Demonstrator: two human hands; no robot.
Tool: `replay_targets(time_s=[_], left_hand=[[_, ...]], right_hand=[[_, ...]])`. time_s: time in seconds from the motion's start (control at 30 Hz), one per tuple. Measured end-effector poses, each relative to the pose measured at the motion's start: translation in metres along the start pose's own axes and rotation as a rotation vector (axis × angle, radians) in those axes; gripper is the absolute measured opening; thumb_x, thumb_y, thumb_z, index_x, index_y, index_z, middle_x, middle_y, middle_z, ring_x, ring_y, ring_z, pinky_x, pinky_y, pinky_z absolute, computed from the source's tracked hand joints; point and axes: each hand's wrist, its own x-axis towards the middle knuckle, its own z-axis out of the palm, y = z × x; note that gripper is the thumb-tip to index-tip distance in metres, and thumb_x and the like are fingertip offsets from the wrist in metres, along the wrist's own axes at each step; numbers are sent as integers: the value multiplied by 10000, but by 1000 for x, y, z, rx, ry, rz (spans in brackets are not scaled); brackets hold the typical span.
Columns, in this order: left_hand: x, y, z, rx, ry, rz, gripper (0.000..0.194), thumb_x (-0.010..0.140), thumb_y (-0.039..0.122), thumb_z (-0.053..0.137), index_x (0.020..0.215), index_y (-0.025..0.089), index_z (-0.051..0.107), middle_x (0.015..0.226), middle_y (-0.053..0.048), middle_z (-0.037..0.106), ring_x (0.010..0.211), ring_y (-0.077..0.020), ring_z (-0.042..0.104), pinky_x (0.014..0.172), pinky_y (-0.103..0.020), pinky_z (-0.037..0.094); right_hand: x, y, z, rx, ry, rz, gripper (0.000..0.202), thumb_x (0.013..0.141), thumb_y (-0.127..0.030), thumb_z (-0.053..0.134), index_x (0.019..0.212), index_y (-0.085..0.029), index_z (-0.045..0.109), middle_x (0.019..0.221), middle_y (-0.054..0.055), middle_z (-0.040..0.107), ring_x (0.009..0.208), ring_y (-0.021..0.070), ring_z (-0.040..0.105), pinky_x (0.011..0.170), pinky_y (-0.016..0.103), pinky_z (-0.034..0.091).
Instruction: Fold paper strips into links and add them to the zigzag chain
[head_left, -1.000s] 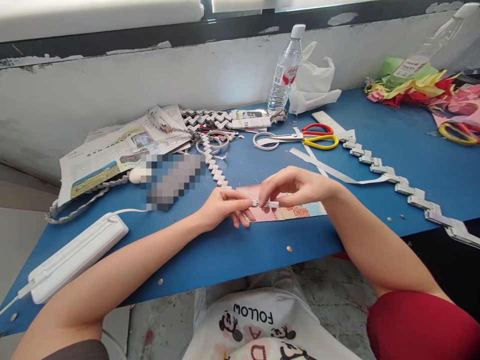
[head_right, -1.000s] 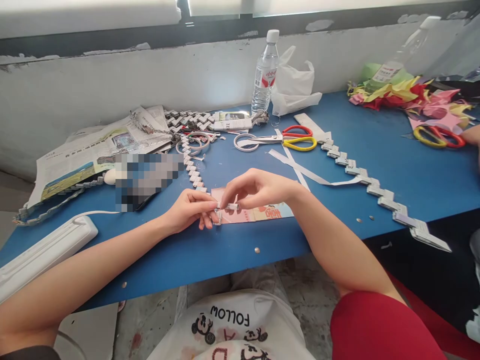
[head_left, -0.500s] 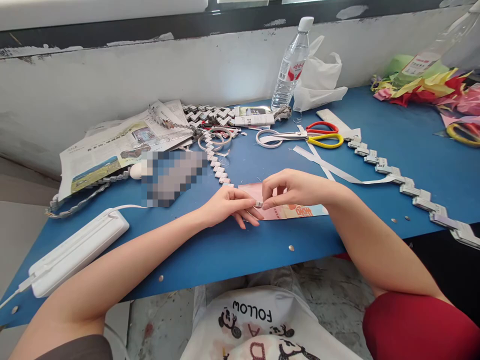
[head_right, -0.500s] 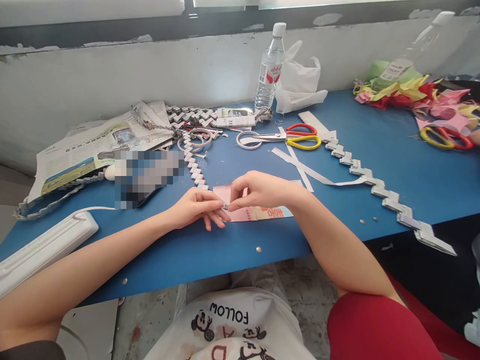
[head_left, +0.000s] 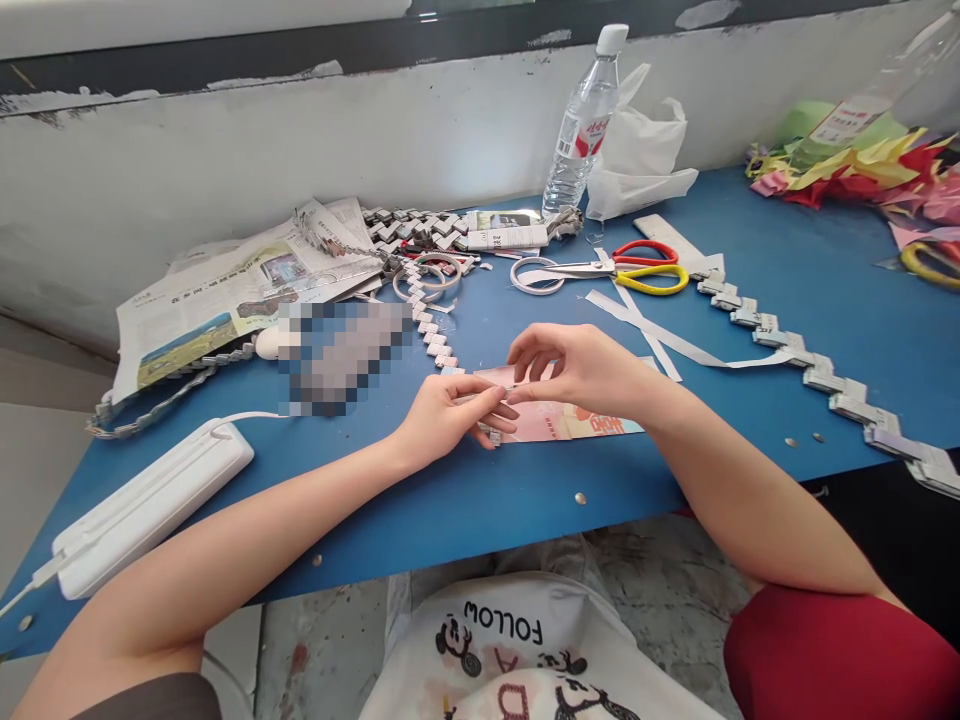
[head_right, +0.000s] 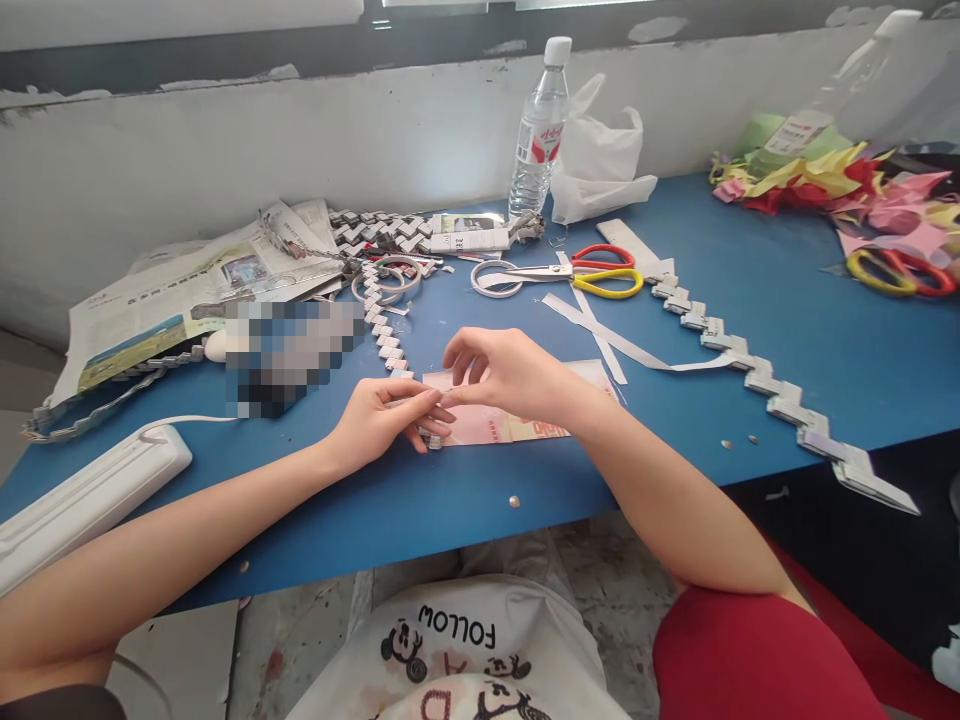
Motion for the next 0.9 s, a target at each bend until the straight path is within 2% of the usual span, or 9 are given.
replay_targets(time_s=[0.17, 0.47, 0.57, 0.7, 0.77, 0.83, 0.9], left_hand=[[-3, 1, -1, 37, 33, 82, 325, 802, 433, 691, 838, 111, 698, 790, -106, 762, 691, -223, 742, 493, -238, 593], [-2, 0, -1, -32, 1, 73, 304, 788, 415, 709, 820, 112, 705, 768, -109, 763, 654, -218, 735, 481, -243, 577], [1, -1, -3, -105, 35, 99, 283, 768, 398, 731, 813, 119, 713, 749, -95, 760, 656, -209, 731, 493, -236, 569], [8, -3, -8, -245, 142, 175, 281, 703, 361, 792, 891, 161, 734, 788, -53, 755, 708, -168, 717, 548, -202, 548], [11, -5, -9, -244, 155, 201, 275, 684, 360, 805, 880, 175, 745, 745, -26, 729, 653, -132, 675, 532, -192, 524], [13, -8, -10, -199, 161, 230, 239, 698, 391, 789, 768, 167, 742, 647, -2, 659, 560, -95, 594, 489, -190, 484], [13, -10, -10, -147, 175, 260, 281, 738, 421, 751, 659, 154, 711, 624, 4, 600, 526, -73, 528, 472, -192, 453]], right_hand=[[3, -3, -4, 158, -166, 114, 344, 730, -495, 713, 759, -154, 674, 645, 32, 658, 590, 142, 602, 547, 256, 472], [7, 3, 1, 224, -155, 21, 396, 719, -515, 736, 659, -159, 574, 526, -25, 574, 491, 90, 519, 470, 213, 400], [8, 4, 5, 335, -94, -6, 390, 709, -495, 760, 652, -154, 579, 512, -26, 569, 477, 85, 512, 455, 213, 397], [11, 4, 17, 545, 116, -51, 391, 699, -497, 776, 650, -152, 597, 524, -14, 593, 476, 89, 532, 468, 231, 440], [13, 3, 25, 627, 185, -62, 394, 669, -499, 798, 653, -152, 611, 544, -8, 616, 480, 95, 551, 479, 243, 471], [14, 3, 32, 692, 188, -46, 398, 625, -492, 826, 660, -148, 630, 563, -1, 639, 497, 106, 582, 495, 253, 504], [14, 3, 37, 728, 147, -11, 399, 588, -478, 848, 664, -143, 645, 577, 7, 657, 527, 124, 616, 525, 269, 538]])
